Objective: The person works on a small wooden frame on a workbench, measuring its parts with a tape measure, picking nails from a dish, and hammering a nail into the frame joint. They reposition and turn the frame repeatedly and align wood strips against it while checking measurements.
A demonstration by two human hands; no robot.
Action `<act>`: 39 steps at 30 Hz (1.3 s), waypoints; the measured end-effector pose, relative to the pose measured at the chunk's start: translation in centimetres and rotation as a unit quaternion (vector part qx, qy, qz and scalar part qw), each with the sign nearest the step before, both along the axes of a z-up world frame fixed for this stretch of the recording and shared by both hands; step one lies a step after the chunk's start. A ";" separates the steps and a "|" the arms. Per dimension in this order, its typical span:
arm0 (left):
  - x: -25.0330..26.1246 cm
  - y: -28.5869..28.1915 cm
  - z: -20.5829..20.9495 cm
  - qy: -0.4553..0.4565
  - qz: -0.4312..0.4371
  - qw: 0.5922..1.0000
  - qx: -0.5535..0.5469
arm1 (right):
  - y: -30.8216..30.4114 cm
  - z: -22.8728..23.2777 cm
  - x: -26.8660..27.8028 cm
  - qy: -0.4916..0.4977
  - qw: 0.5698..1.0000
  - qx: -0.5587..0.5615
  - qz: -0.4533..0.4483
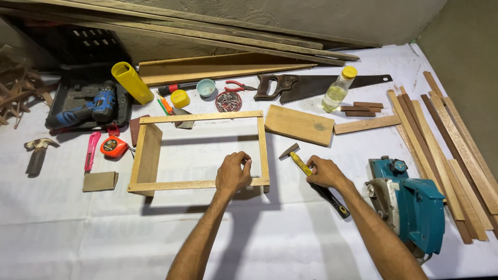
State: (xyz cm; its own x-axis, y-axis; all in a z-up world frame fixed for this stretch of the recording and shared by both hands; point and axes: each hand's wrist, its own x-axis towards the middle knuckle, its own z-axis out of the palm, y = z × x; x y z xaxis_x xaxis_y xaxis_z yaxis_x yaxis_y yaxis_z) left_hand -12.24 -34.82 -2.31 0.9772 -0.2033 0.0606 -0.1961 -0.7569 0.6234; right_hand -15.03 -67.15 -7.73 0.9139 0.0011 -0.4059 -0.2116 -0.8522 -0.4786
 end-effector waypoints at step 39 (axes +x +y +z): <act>18.8 -3.7 -1.9 -0.147 -0.122 0.964 -0.186 | 3.5 10.3 8.0 -0.060 0.949 0.289 -0.113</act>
